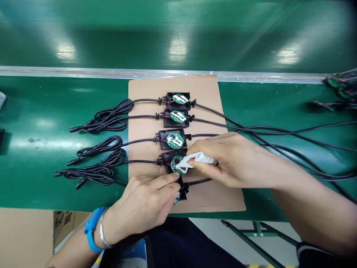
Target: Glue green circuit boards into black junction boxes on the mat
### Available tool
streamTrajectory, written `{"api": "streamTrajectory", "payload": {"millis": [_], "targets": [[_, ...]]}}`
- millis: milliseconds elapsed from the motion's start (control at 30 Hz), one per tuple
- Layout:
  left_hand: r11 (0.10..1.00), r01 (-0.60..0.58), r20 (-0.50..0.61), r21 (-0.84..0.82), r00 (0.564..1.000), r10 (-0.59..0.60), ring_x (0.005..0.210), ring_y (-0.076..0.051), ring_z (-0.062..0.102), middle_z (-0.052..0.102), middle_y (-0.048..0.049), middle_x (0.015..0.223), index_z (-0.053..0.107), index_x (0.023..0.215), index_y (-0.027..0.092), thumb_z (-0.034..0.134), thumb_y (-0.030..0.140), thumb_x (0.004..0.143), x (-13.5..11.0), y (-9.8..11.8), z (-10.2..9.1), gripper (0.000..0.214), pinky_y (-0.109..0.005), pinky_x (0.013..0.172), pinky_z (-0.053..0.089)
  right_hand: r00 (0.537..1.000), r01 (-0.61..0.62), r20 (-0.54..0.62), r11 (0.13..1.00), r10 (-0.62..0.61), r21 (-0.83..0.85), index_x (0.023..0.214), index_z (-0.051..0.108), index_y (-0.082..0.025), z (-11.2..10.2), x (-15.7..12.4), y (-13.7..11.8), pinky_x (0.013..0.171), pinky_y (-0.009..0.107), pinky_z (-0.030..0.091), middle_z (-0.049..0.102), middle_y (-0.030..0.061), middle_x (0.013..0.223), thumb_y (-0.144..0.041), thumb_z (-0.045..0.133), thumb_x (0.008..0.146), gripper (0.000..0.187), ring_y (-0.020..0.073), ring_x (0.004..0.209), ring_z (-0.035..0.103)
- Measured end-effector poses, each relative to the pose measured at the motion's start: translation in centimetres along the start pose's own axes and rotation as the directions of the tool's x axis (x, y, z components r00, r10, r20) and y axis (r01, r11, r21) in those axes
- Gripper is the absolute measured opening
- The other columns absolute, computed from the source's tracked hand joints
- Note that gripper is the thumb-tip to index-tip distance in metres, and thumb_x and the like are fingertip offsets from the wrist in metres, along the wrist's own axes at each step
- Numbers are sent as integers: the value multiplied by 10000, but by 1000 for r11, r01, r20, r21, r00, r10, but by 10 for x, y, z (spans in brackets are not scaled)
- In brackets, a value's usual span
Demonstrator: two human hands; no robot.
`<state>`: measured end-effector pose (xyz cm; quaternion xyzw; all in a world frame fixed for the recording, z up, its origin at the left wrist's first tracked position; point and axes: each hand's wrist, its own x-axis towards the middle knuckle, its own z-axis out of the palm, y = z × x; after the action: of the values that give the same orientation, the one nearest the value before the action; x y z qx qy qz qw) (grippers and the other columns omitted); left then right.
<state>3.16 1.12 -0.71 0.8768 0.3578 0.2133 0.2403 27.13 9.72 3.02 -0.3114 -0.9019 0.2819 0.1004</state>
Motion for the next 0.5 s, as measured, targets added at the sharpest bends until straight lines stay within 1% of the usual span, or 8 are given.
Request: {"api": "streamTrajectory", "payload": {"millis": [100, 300, 433, 500], "targets": [[1000, 1, -14, 2, 1000, -1, 951, -193, 747, 692, -28, 1284, 684, 1113, 167, 567, 198, 946, 0, 0, 1, 205, -327, 744, 646, 999, 48, 15, 999, -48, -23, 841, 551, -181, 4, 6, -2, 549, 287, 300, 523, -6, 642, -298, 428, 1011, 240, 122, 545, 431], [1000, 14, -18, 7, 1000, -14, 963, -188, 744, 703, -19, 1263, 685, 1114, 177, 554, 210, 958, 0, 0, 3, 206, -319, 750, 640, 998, 48, 33, 995, -45, -90, 784, 475, -195, 8, 10, 0, 540, 288, 280, 451, -24, 619, -282, 415, 1003, 243, 116, 539, 346], [1000, 20, -4, 0, 1000, -20, 966, -188, 744, 691, -19, 1287, 677, 1118, 178, 551, 202, 958, 0, 0, 2, 205, -321, 741, 639, 999, 43, 37, 993, -39, -106, 772, 466, -204, 5, 9, 0, 539, 292, 287, 450, -22, 612, -283, 402, 1002, 252, 120, 529, 346], [1000, 18, 3, -13, 1000, -18, 1002, -186, 736, 686, -26, 1295, 673, 1113, 175, 553, 188, 954, -1, 0, 1, 200, -311, 764, 635, 1000, 11, 29, 993, -8, -119, 782, 498, -207, 2, 7, 0, 544, 299, 300, 479, -13, 607, -303, 402, 1002, 259, 130, 526, 384]]}}
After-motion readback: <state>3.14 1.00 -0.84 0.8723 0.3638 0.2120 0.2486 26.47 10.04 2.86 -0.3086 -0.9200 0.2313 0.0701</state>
